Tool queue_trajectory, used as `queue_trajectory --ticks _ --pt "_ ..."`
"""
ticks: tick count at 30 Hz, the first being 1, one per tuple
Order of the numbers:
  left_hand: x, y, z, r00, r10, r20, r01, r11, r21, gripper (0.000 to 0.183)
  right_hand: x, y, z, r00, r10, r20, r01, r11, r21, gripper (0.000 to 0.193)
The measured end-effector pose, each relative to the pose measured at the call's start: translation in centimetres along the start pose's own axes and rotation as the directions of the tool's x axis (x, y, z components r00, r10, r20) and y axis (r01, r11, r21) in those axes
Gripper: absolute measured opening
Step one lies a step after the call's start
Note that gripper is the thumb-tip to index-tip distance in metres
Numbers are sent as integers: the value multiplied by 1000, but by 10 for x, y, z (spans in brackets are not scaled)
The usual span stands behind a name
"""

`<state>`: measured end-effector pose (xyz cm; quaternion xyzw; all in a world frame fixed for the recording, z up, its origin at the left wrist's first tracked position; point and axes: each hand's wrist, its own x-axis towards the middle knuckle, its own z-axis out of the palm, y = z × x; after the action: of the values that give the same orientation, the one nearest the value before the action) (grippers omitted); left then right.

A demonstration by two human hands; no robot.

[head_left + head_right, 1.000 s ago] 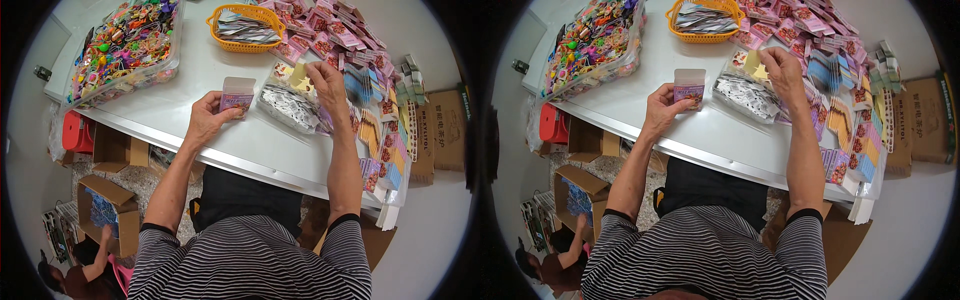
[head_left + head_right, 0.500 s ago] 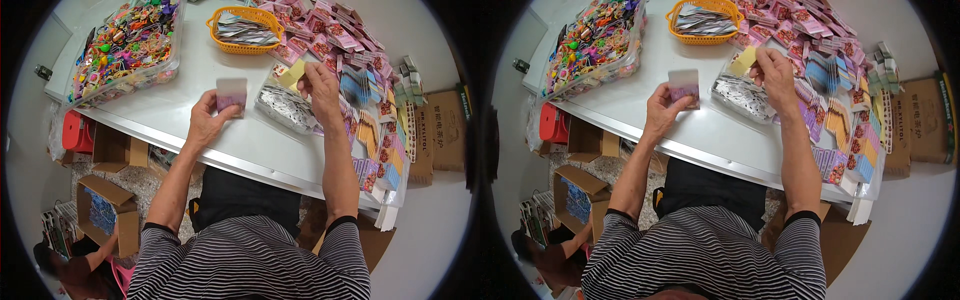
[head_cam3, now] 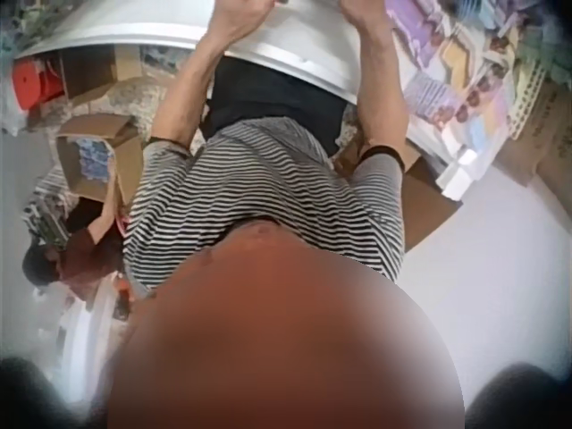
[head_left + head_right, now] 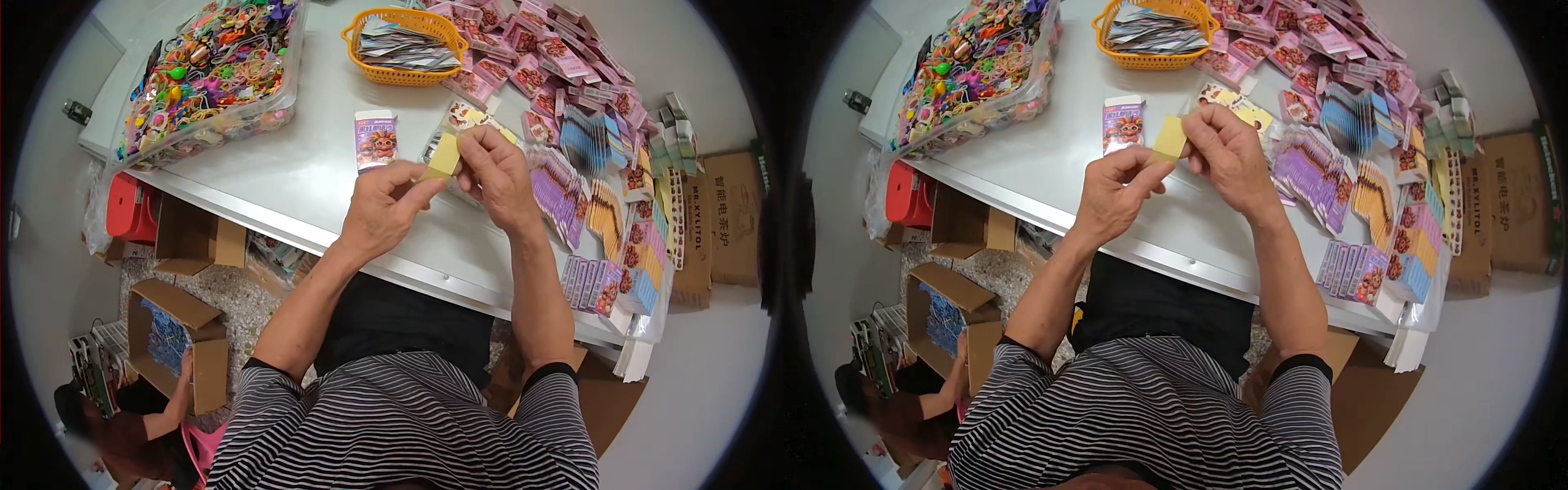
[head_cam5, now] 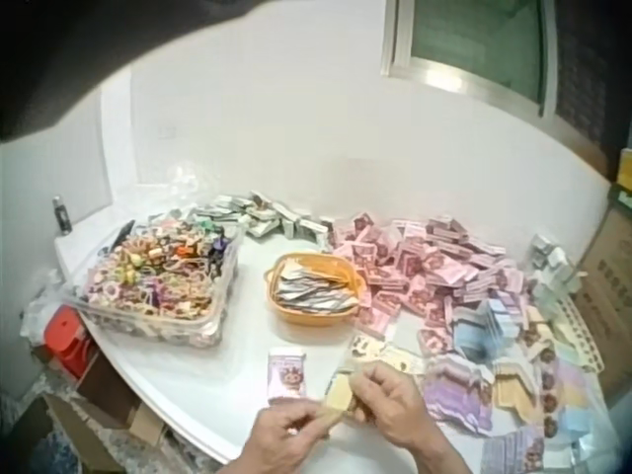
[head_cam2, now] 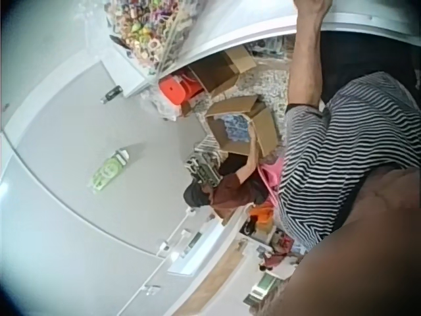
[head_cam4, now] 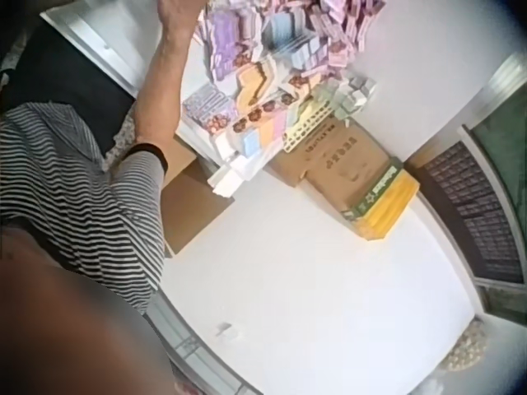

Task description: Packaging small colorful items into small boxes and then organizing them into a large plastic bag.

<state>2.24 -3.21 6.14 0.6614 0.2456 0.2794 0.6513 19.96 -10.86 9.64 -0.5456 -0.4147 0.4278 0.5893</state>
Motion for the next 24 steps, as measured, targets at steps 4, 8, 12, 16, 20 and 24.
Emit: queue_trajectory --ticks 4,8,12,16,20,24 --pt "3 -7 6 997 38 -63 -36 998 43 13 5 11 -19 941 -283 -187 237 943 -233 19" --pt "39 -10 22 755 645 -118 -525 703 480 12 1 -11 -42 724 -557 -407 406 821 -401 13" --pt "61 -6 35 767 611 195 -550 468 692 31 -9 -31 -49 650 -606 -458 470 795 -384 10" --pt "51 -16 30 823 522 224 -461 382 801 75 -15 -17 -61 670 -599 -439 450 798 -402 11" --pt "44 -24 -23 768 585 -263 -189 598 778 71 -23 0 -68 692 -555 -461 392 826 -406 10" --pt "53 -24 -49 860 206 -468 210 693 690 71 -24 13 -68 721 -511 -468 393 857 -332 11"
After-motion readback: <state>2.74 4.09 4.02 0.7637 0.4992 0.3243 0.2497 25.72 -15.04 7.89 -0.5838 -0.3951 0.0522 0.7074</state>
